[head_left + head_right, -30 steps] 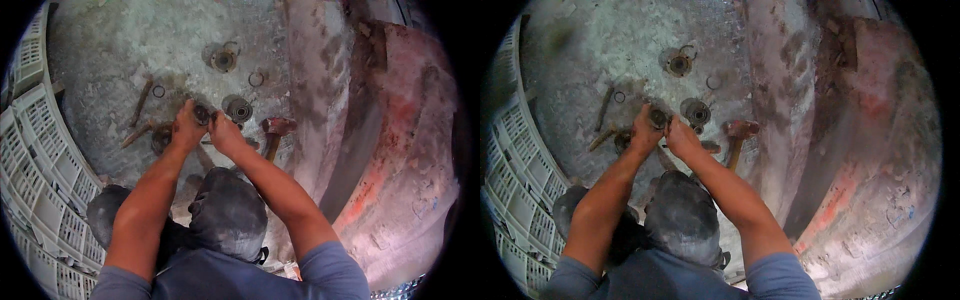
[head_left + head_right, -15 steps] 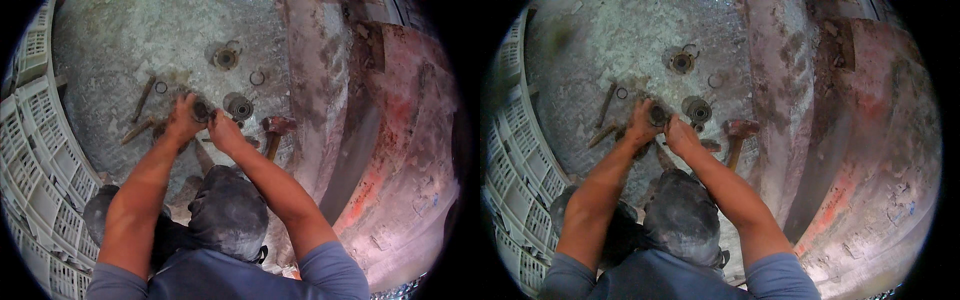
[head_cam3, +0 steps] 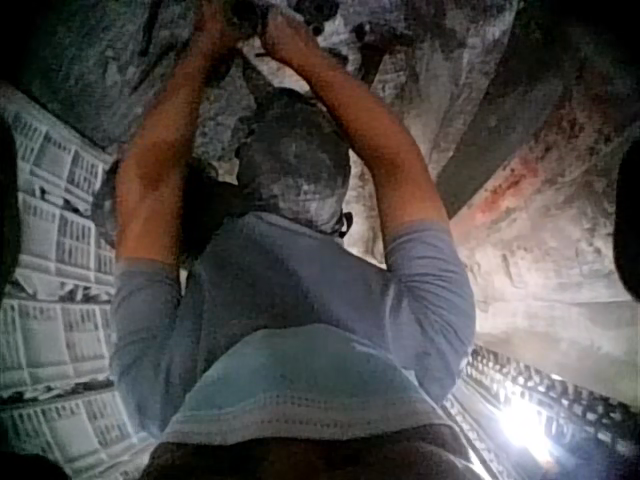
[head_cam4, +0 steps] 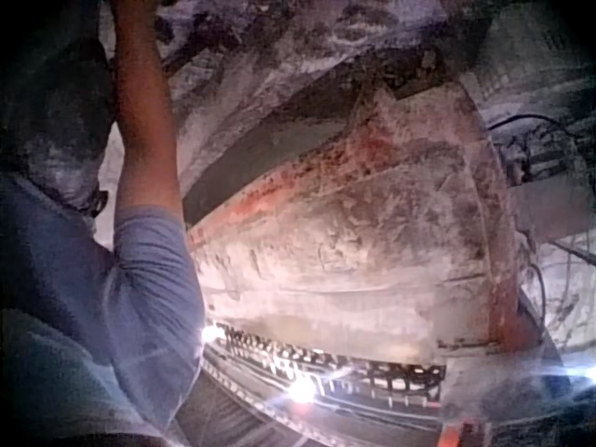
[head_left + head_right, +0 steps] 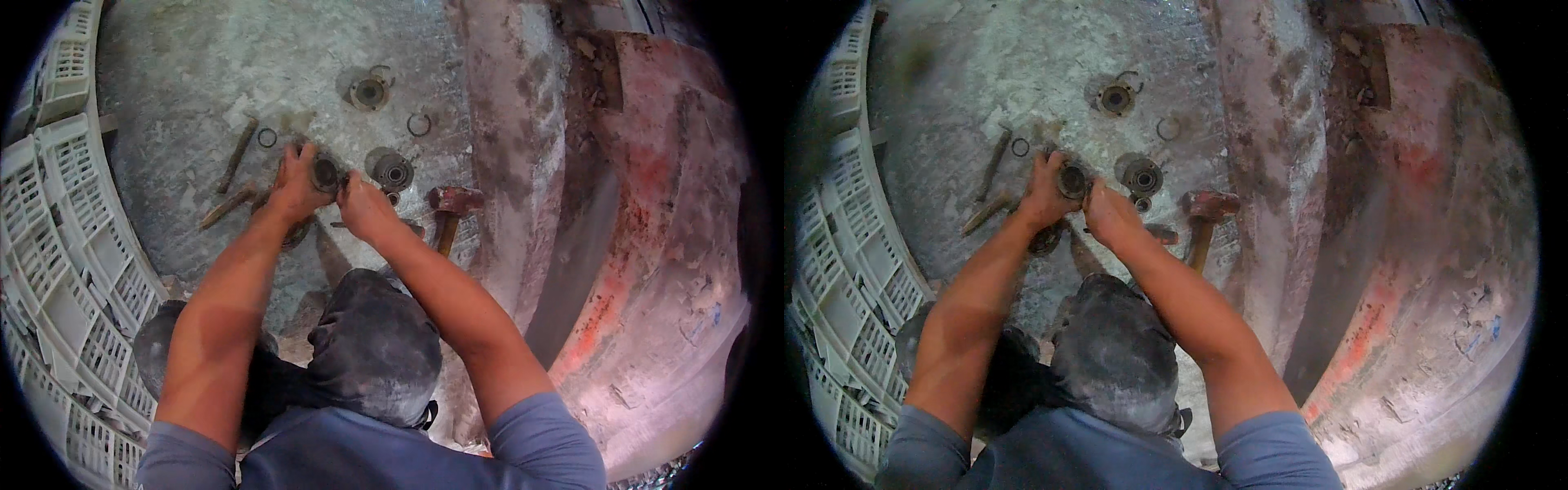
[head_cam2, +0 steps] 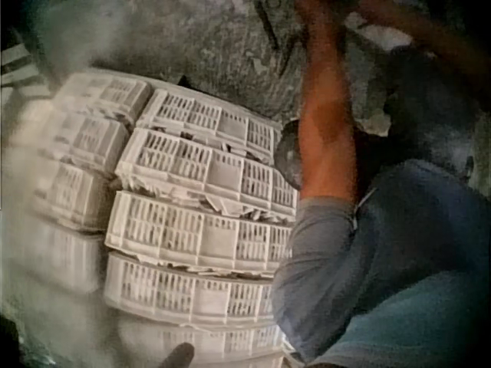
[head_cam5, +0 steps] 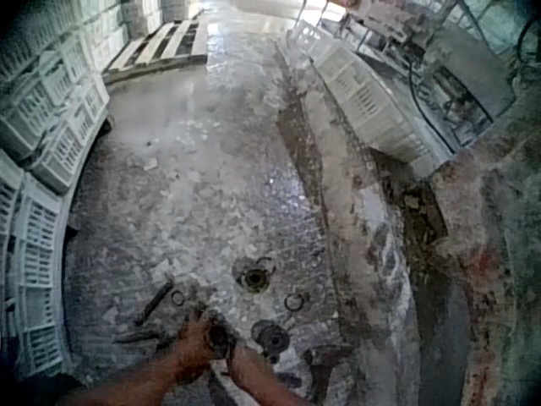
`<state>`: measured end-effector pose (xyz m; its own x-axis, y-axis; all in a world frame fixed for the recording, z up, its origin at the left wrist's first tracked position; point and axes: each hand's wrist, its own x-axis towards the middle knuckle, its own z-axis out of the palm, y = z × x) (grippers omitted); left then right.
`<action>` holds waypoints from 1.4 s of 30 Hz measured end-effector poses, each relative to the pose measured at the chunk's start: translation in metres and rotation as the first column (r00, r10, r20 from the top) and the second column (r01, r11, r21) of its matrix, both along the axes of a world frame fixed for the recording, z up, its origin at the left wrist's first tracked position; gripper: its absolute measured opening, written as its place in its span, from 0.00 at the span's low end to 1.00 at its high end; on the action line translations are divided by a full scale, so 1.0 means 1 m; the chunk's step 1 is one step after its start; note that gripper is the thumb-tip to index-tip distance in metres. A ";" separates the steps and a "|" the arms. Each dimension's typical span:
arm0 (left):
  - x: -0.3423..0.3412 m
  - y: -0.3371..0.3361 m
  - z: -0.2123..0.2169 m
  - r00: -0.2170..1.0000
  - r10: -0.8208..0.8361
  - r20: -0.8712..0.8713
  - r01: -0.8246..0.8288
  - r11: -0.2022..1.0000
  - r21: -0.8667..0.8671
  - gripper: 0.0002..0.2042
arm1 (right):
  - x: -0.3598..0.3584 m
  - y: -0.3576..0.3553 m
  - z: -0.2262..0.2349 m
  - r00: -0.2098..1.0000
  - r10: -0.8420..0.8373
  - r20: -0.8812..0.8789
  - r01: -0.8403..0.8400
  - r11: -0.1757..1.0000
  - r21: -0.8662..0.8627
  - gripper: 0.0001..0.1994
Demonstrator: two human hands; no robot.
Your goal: The person sits on the floor and uses pliers and a hammer to remove and adjust components from cylindrical metal parts. The person repeatedly uses pliers to grip and pull parts, and occasionally uses a hammer to tap components.
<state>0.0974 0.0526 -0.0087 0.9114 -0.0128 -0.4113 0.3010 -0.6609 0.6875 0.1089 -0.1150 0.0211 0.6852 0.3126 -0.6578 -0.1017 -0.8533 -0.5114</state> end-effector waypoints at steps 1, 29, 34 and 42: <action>0.000 0.002 0.001 1.000 -0.017 -0.011 0.017 1.000 -0.008 0.38 | -0.002 0.000 -0.001 1.000 0.000 0.022 -0.001 1.000 0.007 0.16; -0.057 -0.010 0.029 0.994 0.096 -0.048 -0.072 0.931 0.359 0.35 | 0.032 -0.065 0.048 0.993 0.110 -0.040 -0.112 0.992 -0.065 0.20; -0.043 -0.009 0.047 0.991 -0.020 -0.130 0.070 0.917 0.393 0.37 | 0.052 -0.092 0.089 0.997 0.069 -0.039 -0.070 0.997 -0.024 0.22; -0.040 -0.005 0.049 0.962 -0.004 -0.274 0.136 0.874 0.467 0.40 | 0.078 -0.141 0.115 0.996 0.012 -0.086 -0.008 0.999 0.052 0.21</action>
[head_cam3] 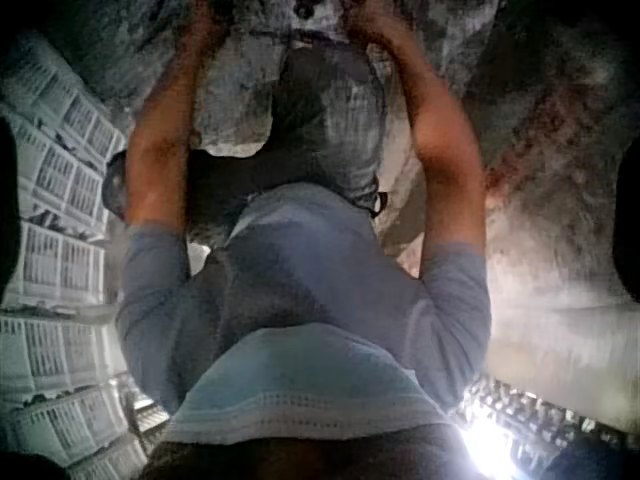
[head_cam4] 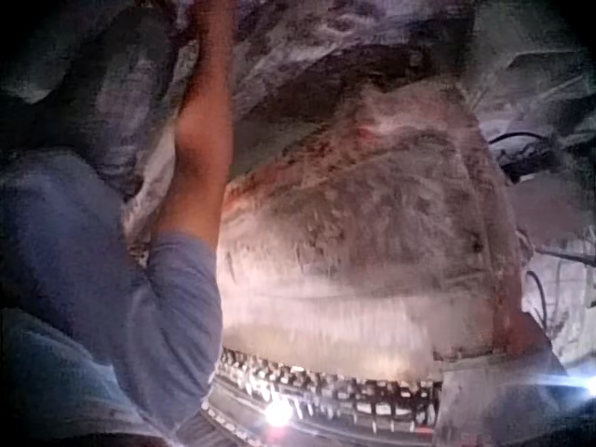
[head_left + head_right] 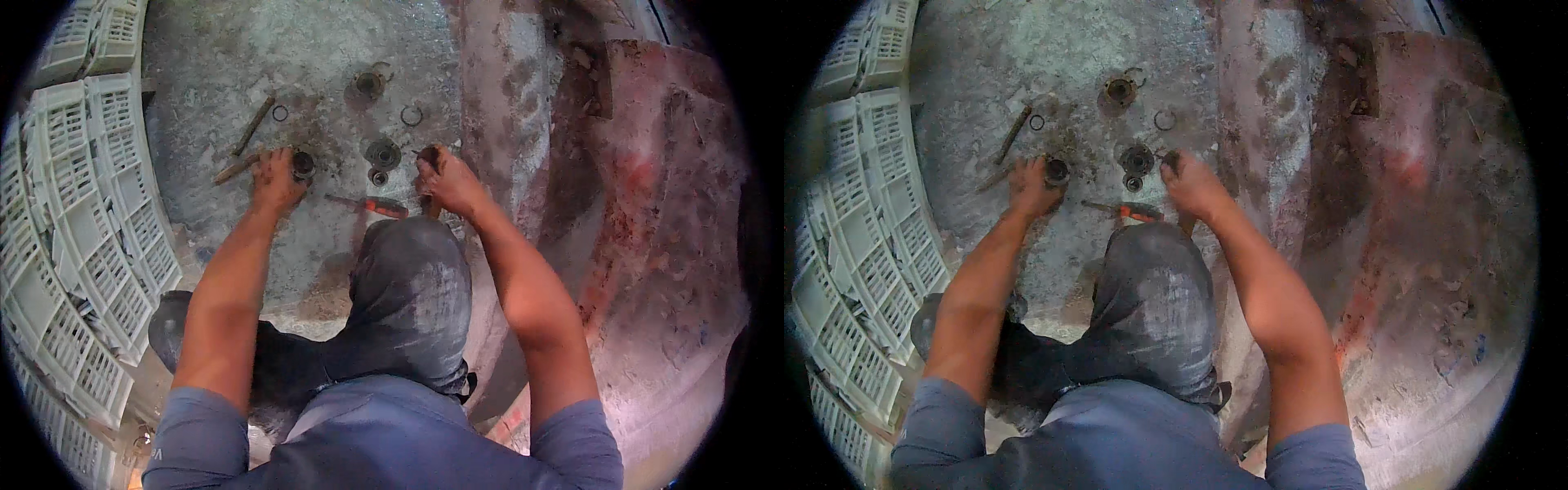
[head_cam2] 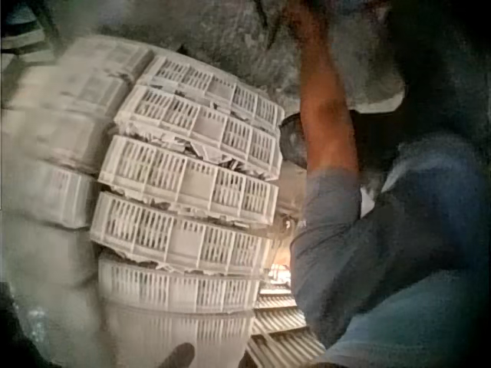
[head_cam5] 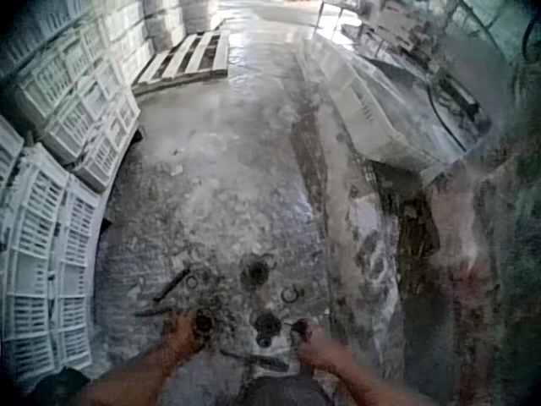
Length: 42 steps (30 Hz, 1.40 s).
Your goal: The person sits on the floor and uses pliers and a hammer to remove and adjust components from cylindrical metal parts. The person repeatedly uses pliers to grip and pull parts, and occasionally uses a hammer to tap components.
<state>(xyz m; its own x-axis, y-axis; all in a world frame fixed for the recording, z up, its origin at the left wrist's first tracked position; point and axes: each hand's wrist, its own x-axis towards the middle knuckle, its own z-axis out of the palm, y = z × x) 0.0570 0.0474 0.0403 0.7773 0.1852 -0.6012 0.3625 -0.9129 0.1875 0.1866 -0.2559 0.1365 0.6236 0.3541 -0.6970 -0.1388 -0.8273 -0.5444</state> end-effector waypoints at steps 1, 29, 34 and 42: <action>0.003 0.000 -0.002 1.000 0.002 -0.027 -0.002 1.000 0.015 0.42 | 0.003 -0.001 0.000 1.000 0.004 0.009 -0.004 1.000 -0.002 0.21; 0.081 0.064 0.187 0.959 0.284 -0.006 -0.267 0.895 -0.357 0.24 | -0.081 0.036 0.100 0.869 -0.466 -0.167 0.487 0.865 0.118 0.20; -0.003 0.055 0.282 0.805 0.576 -0.141 -0.575 0.700 -0.424 0.20 | -0.146 0.069 0.170 0.449 -0.701 -0.554 0.829 0.559 -0.035 0.20; -0.010 0.007 0.326 0.759 0.601 -0.250 -0.630 0.578 -0.519 0.21 | -0.192 0.055 0.218 0.301 -0.711 -0.636 0.871 0.476 -0.119 0.14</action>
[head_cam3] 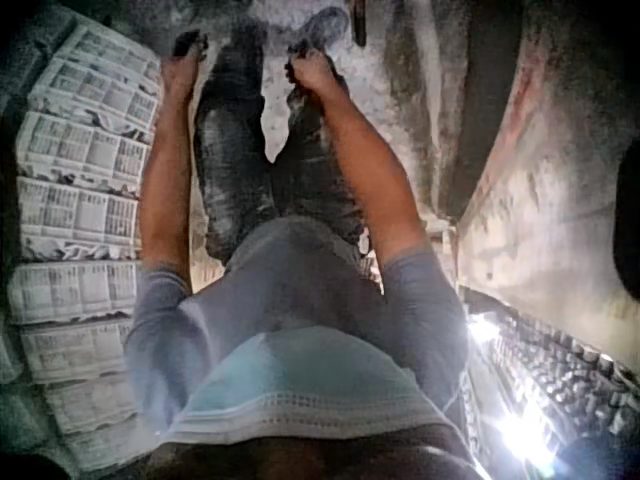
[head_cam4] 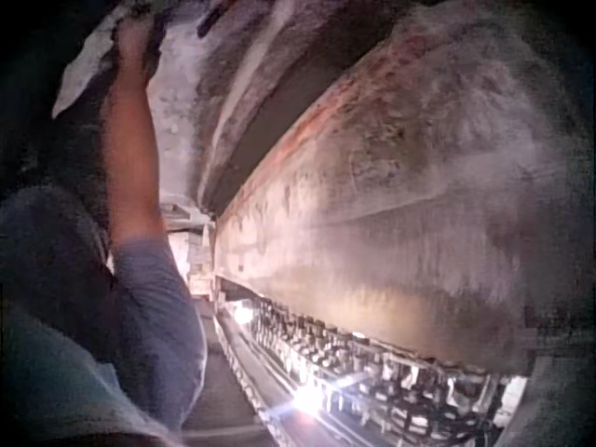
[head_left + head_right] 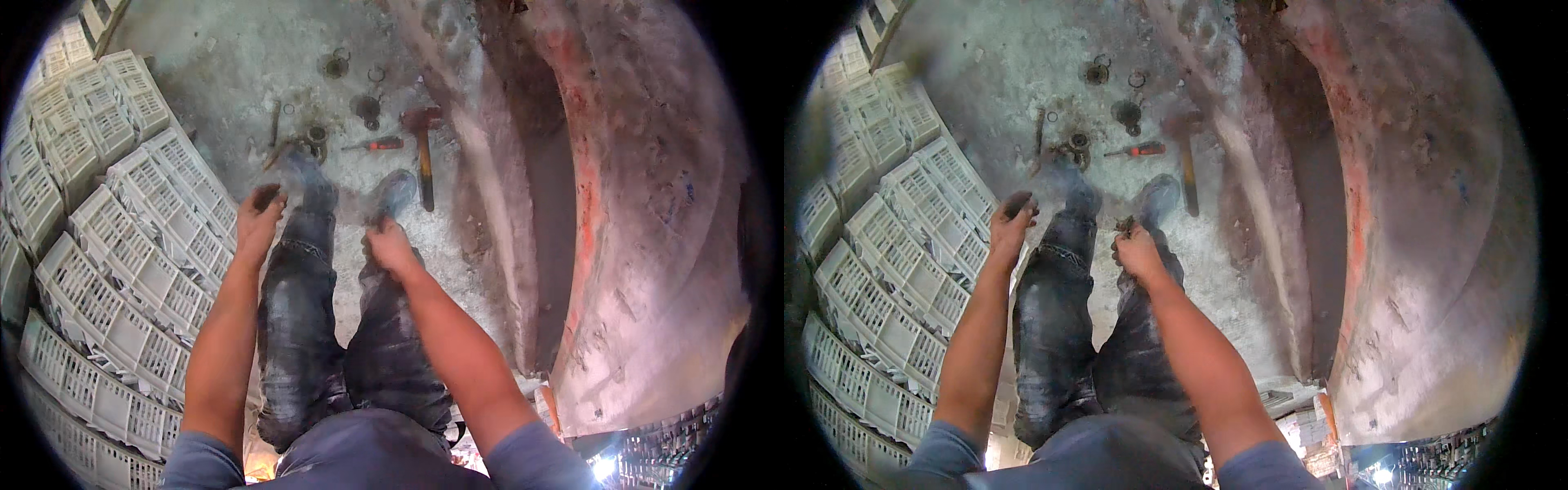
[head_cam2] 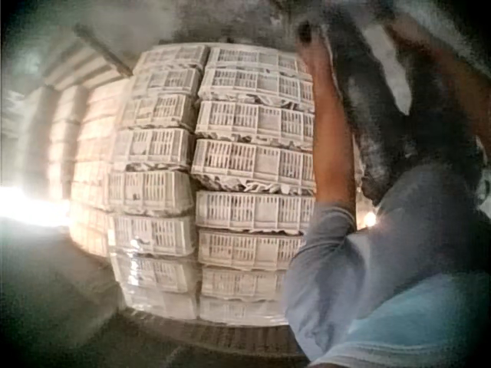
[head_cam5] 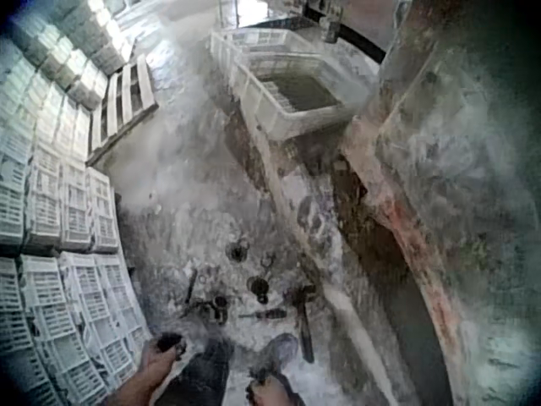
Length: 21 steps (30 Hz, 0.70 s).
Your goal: The person sits on the floor and uses pliers and a hammer to remove and adjust components from cylindrical metal parts. The person repeatedly uses pliers to grip and pull parts, and occasionally uses a hammer to tap components.
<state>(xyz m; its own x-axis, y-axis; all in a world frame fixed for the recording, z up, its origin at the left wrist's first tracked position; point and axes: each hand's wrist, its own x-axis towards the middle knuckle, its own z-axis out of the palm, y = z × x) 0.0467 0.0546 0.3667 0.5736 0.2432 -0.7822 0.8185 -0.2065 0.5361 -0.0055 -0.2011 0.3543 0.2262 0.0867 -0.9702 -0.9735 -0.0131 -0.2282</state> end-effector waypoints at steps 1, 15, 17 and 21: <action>0.009 -0.004 -0.005 1.000 -0.012 0.026 0.013 1.000 -0.025 0.21 | -0.002 -0.001 -0.009 0.999 0.021 0.032 -0.020 0.999 -0.027 0.13; 0.017 -0.010 -0.115 0.958 -0.229 -0.174 0.190 0.958 -0.216 0.20 | -0.007 0.065 -0.141 0.987 0.143 0.080 -0.132 0.983 -0.132 0.21; 0.012 -0.012 -0.139 0.939 -0.291 -0.185 0.225 0.923 -0.312 0.21 | 0.006 0.079 -0.165 0.962 0.228 0.153 -0.192 0.957 -0.219 0.20; -0.015 -0.026 -0.191 0.938 -0.085 -0.335 -0.033 0.942 -0.333 0.19 | 0.045 0.094 -0.184 0.963 0.259 0.077 -0.235 0.943 -0.236 0.25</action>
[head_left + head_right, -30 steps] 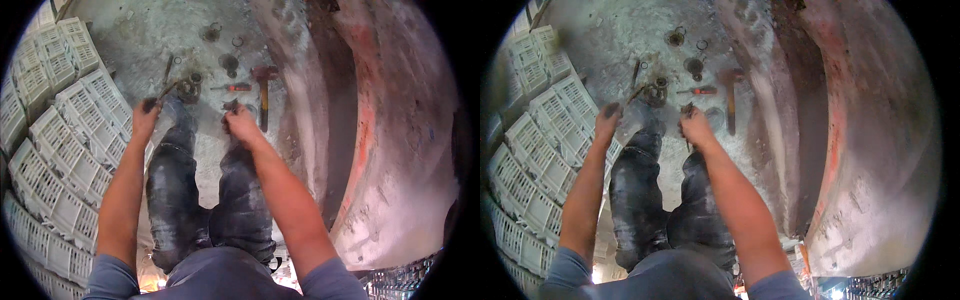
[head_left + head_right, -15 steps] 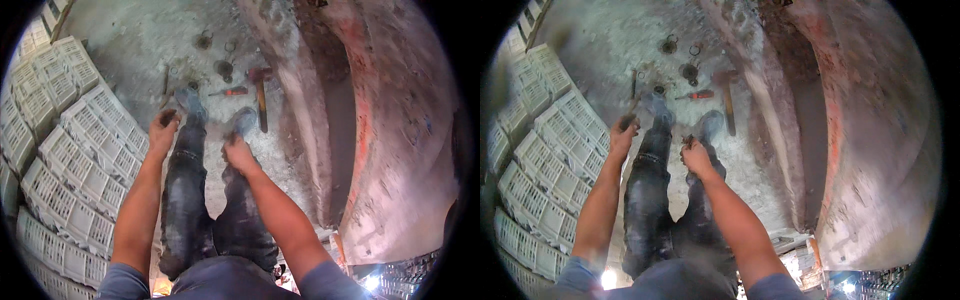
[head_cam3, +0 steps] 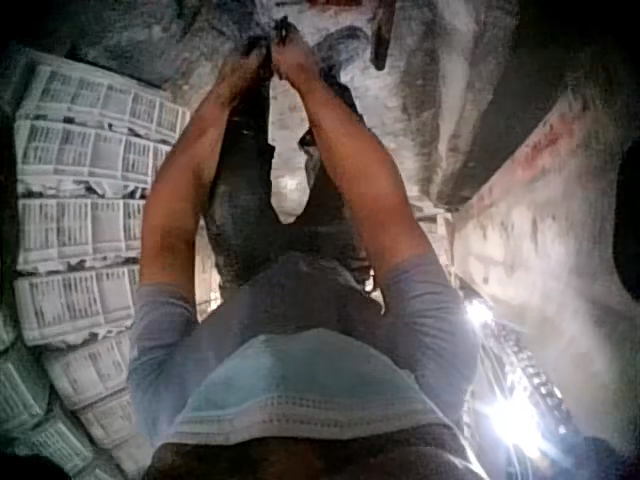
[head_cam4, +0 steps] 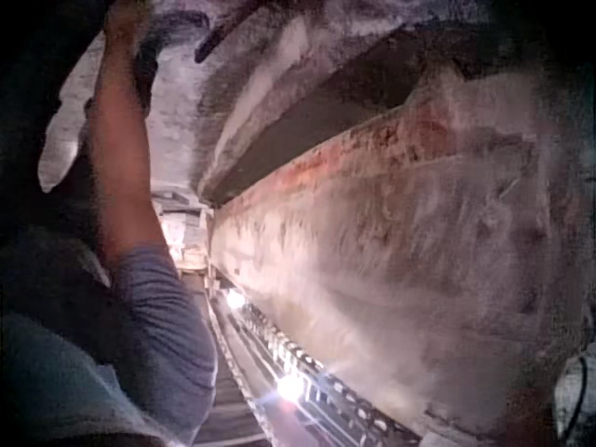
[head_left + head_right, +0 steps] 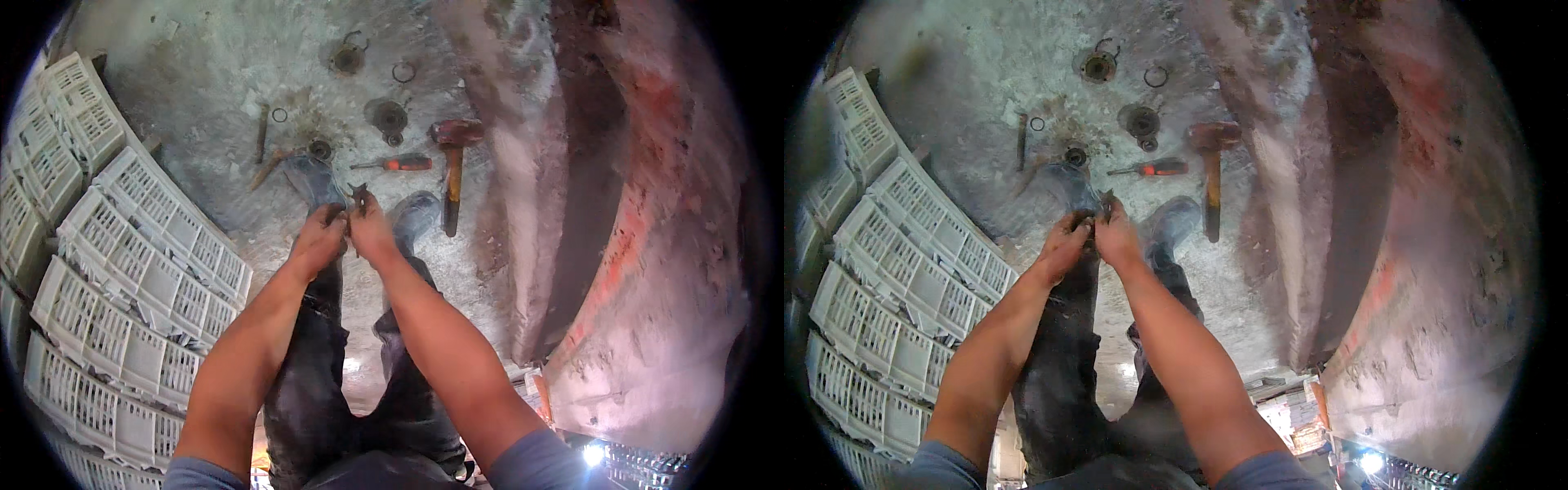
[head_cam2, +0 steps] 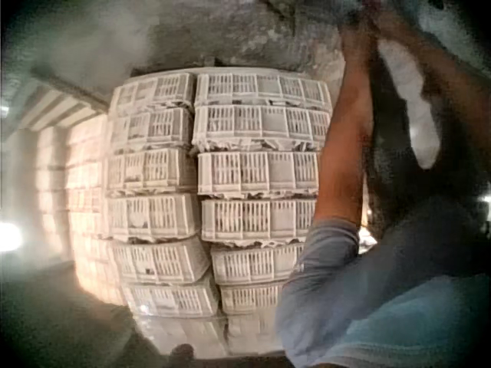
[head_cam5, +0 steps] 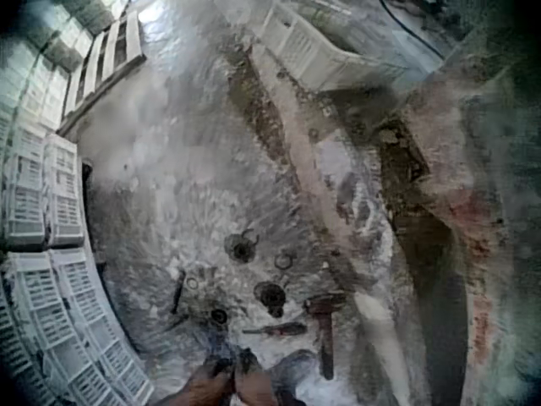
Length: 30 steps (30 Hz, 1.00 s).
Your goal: The person sits on the floor and uses pliers and a hammer to remove and adjust components from cylindrical metal parts. The person repeatedly uses pliers to grip and pull parts, and occasionally uses a hammer to tap components.
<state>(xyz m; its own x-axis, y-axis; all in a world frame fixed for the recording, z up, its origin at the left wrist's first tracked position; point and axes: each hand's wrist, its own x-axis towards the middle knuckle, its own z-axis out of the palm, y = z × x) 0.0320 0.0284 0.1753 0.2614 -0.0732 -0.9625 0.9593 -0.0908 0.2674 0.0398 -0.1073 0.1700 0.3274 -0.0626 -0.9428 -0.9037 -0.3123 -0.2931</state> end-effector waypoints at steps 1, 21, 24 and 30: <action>0.011 -0.003 -0.001 0.994 0.028 -0.109 -0.033 0.998 -0.052 0.21 | 0.013 -0.002 -0.009 0.999 0.001 -0.033 0.000 1.000 0.008 0.25; 0.093 0.034 -0.066 0.853 -0.521 -0.036 0.520 0.843 0.138 0.18 | 0.035 -0.037 -0.098 0.986 0.164 -0.003 -0.164 0.986 0.030 0.23; 0.151 0.047 -0.048 0.540 -0.842 0.021 0.803 0.522 0.286 0.16 | 0.035 -0.069 -0.102 0.853 0.522 0.004 -0.494 0.810 -0.316 0.20; 0.173 0.046 -0.072 0.005 -0.998 0.065 0.935 0.027 0.355 0.22 | 0.018 -0.082 -0.112 0.502 0.864 0.048 -0.775 0.474 -0.418 0.18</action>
<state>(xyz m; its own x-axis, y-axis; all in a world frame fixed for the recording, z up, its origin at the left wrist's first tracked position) 0.2053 0.0741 0.1035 0.2753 -0.3195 -0.9067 -0.1756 -0.9440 0.2794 0.0581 -0.1897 0.0578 0.5751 0.0904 -0.8131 -0.0988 -0.9789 -0.1787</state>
